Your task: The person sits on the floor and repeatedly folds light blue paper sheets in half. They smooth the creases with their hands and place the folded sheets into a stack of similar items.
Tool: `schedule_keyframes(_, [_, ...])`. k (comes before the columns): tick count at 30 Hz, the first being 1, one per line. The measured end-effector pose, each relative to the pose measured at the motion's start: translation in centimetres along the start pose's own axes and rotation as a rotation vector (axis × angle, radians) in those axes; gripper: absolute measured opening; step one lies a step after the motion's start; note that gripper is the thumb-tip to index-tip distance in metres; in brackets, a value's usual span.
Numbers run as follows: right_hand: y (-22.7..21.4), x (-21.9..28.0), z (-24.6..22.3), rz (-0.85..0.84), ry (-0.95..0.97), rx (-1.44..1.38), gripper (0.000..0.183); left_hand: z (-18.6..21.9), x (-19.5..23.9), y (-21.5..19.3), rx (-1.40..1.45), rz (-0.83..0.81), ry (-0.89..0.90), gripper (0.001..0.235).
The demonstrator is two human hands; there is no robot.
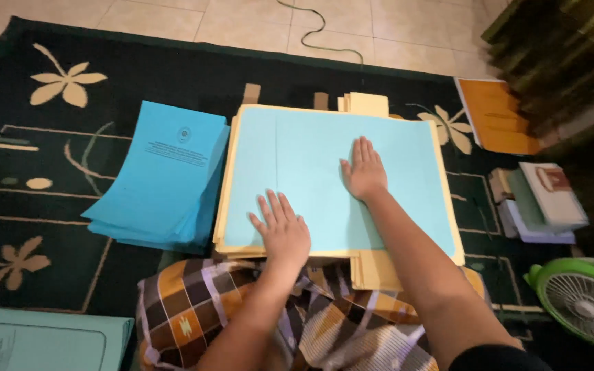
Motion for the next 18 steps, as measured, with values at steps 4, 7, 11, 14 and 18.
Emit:
schedule_keyframes(4, [-0.8, 6.1, 1.2, -0.035, -0.016, 0.004, 0.077, 0.0, -0.6, 1.1, -0.025, 0.034, 0.037, 0.068])
schedule_keyframes(7, [-1.3, 9.6, 1.5, -0.073, -0.037, 0.005, 0.078, 0.1, -1.4, 1.3, -0.004, 0.052, 0.112, 0.069])
schedule_keyframes(11, [-1.5, 9.3, 1.6, -0.055, -0.067, 0.005, 0.079, 0.0, -7.4, 4.0, -0.061, 0.083, 0.238, 0.070])
schedule_keyframes(14, [-1.2, 6.1, 1.9, -0.041, -0.081, 0.020, 0.080, 0.4, -12.7, 4.2, -0.081, 0.109, 0.238, 0.070])
schedule_keyframes(18, [-0.7, 0.7, 2.1, -0.010, -0.090, 0.040, 0.078, 1.0, -18.4, 3.1, -0.095, 0.121, 0.197, 0.067])
Point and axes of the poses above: each hand's wrist, its own x-axis away from the middle knuckle, its own y-axis out of the palm, z = x × y, the point moved 1 cm from there along -x, towards the middle knuckle, and after that the axes turned 11 degrees about z, right-handed, at the moved point
